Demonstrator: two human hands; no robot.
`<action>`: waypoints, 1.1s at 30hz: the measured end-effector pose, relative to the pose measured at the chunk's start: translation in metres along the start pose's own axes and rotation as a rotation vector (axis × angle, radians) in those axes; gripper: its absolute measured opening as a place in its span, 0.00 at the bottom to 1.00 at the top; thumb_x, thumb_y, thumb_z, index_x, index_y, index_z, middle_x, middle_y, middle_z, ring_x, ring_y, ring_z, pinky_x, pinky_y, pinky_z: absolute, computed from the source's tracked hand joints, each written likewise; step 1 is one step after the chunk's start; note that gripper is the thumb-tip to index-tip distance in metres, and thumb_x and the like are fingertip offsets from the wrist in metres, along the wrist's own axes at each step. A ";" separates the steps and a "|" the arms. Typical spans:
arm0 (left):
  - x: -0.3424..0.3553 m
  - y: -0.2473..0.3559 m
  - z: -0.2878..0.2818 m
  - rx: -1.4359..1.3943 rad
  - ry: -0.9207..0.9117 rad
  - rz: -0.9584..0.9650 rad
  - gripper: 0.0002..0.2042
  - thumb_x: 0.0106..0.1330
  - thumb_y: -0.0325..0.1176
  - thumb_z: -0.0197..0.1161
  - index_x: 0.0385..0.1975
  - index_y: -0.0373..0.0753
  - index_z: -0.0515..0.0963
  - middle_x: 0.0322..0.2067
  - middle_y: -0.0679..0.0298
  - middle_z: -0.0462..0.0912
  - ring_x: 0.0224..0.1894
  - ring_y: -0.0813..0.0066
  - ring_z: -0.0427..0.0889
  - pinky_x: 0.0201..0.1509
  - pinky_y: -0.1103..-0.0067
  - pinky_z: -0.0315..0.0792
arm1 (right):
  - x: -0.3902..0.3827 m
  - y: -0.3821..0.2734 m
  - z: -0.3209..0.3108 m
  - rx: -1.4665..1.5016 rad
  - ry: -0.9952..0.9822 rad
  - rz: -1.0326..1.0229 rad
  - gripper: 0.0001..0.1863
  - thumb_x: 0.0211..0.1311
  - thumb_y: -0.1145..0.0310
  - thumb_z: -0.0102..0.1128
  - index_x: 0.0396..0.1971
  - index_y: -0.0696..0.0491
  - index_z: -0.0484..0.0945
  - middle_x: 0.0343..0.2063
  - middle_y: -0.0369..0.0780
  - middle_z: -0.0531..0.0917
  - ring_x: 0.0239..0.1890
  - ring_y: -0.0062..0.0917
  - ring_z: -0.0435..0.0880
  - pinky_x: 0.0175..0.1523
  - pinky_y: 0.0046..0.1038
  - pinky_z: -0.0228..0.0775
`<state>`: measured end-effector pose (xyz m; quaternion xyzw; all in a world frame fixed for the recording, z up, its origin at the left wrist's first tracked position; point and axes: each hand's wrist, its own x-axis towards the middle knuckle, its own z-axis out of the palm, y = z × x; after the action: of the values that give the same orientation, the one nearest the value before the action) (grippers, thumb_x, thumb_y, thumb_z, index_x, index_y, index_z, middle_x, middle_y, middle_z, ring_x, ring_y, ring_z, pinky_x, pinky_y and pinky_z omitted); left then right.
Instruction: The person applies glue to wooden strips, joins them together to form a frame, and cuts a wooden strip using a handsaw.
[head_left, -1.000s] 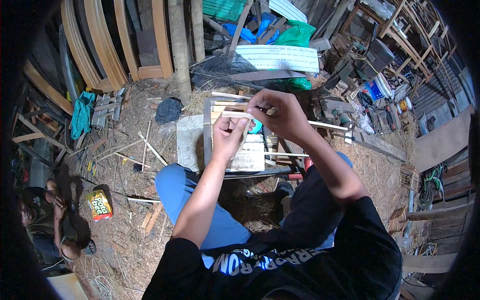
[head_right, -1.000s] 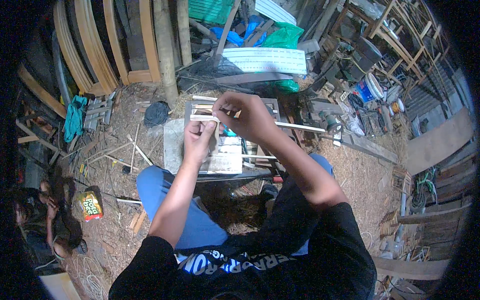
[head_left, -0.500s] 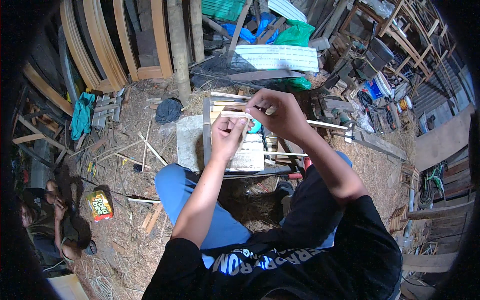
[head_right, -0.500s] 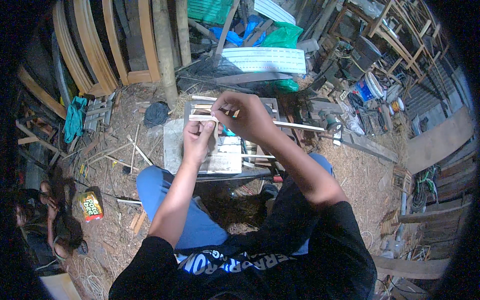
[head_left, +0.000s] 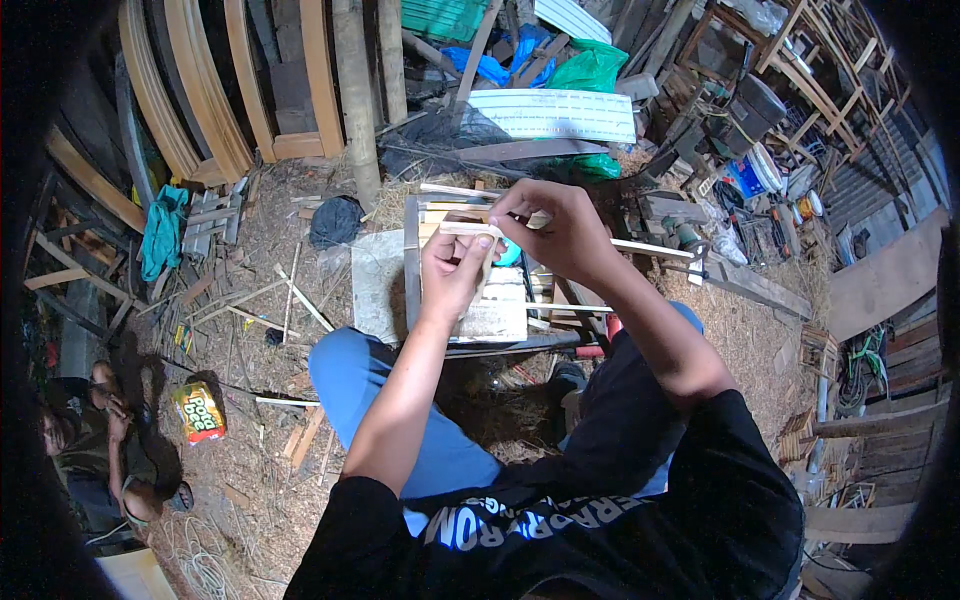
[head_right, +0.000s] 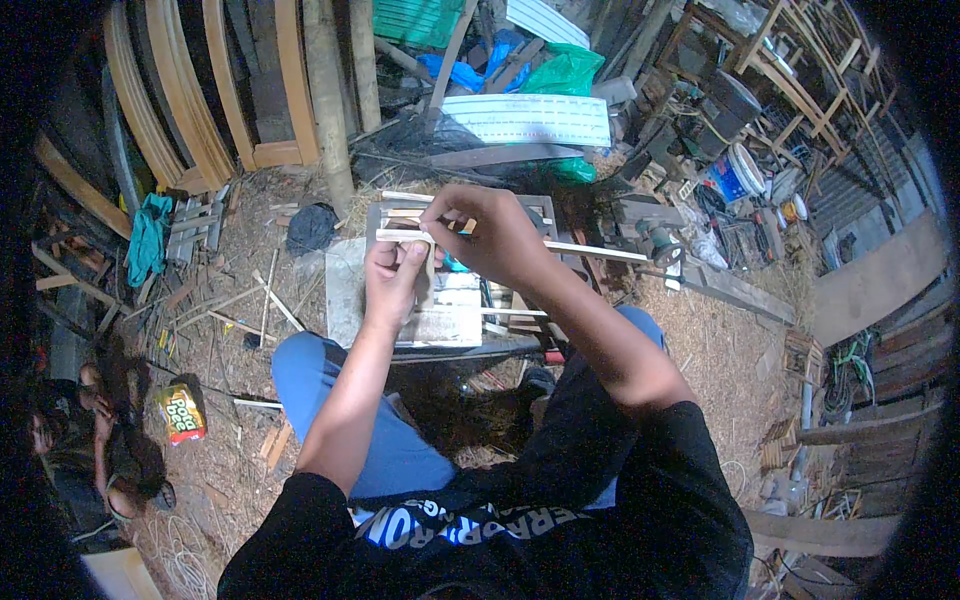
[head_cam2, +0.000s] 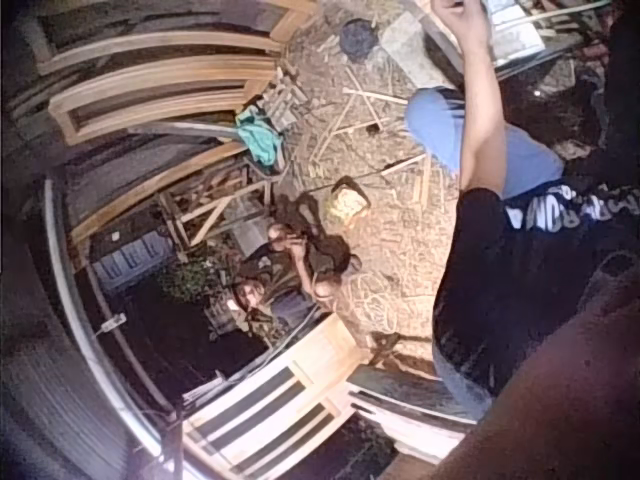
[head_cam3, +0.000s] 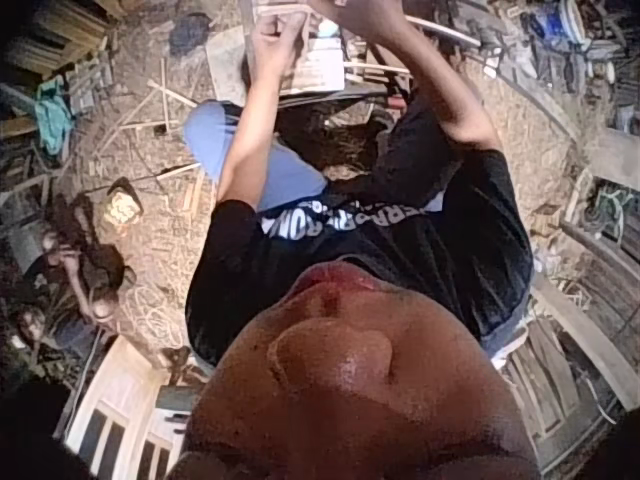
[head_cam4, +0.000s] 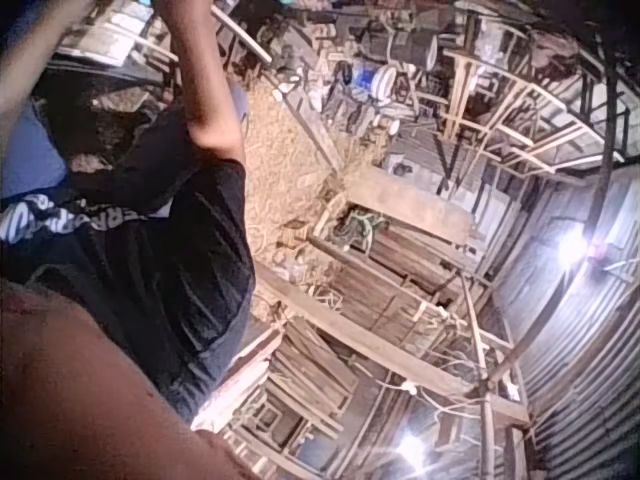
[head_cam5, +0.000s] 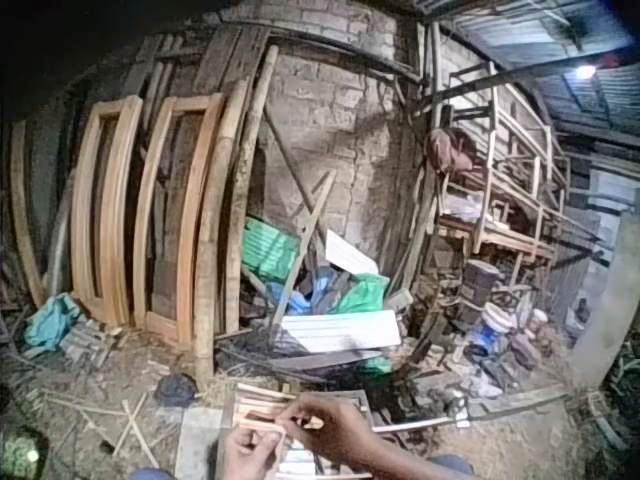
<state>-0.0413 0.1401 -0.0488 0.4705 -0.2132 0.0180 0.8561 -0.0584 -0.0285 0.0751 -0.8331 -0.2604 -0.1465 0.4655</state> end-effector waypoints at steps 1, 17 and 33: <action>0.000 0.000 -0.001 0.000 0.001 0.000 0.08 0.78 0.26 0.62 0.51 0.33 0.78 0.39 0.59 0.90 0.40 0.76 0.88 0.47 0.79 0.82 | 0.000 -0.002 0.000 -0.007 -0.002 0.001 0.05 0.64 0.75 0.73 0.37 0.57 0.86 0.32 0.40 0.90 0.35 0.18 0.87 0.38 0.27 0.79; 0.000 0.001 0.003 -0.023 0.012 0.011 0.08 0.78 0.27 0.63 0.52 0.33 0.79 0.38 0.61 0.90 0.40 0.77 0.88 0.47 0.79 0.81 | -0.001 -0.003 0.000 -0.052 -0.013 0.031 0.04 0.64 0.76 0.73 0.35 0.58 0.86 0.35 0.37 0.91 0.39 0.16 0.85 0.47 0.25 0.77; 0.001 -0.001 -0.002 0.036 -0.016 0.010 0.08 0.77 0.26 0.63 0.52 0.34 0.79 0.40 0.60 0.90 0.41 0.77 0.89 0.47 0.79 0.81 | 0.000 -0.006 0.000 -0.055 -0.011 0.007 0.05 0.63 0.77 0.73 0.34 0.60 0.85 0.36 0.42 0.90 0.43 0.22 0.89 0.49 0.28 0.80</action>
<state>-0.0393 0.1411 -0.0507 0.4851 -0.2219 0.0222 0.8455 -0.0621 -0.0259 0.0795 -0.8472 -0.2561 -0.1472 0.4415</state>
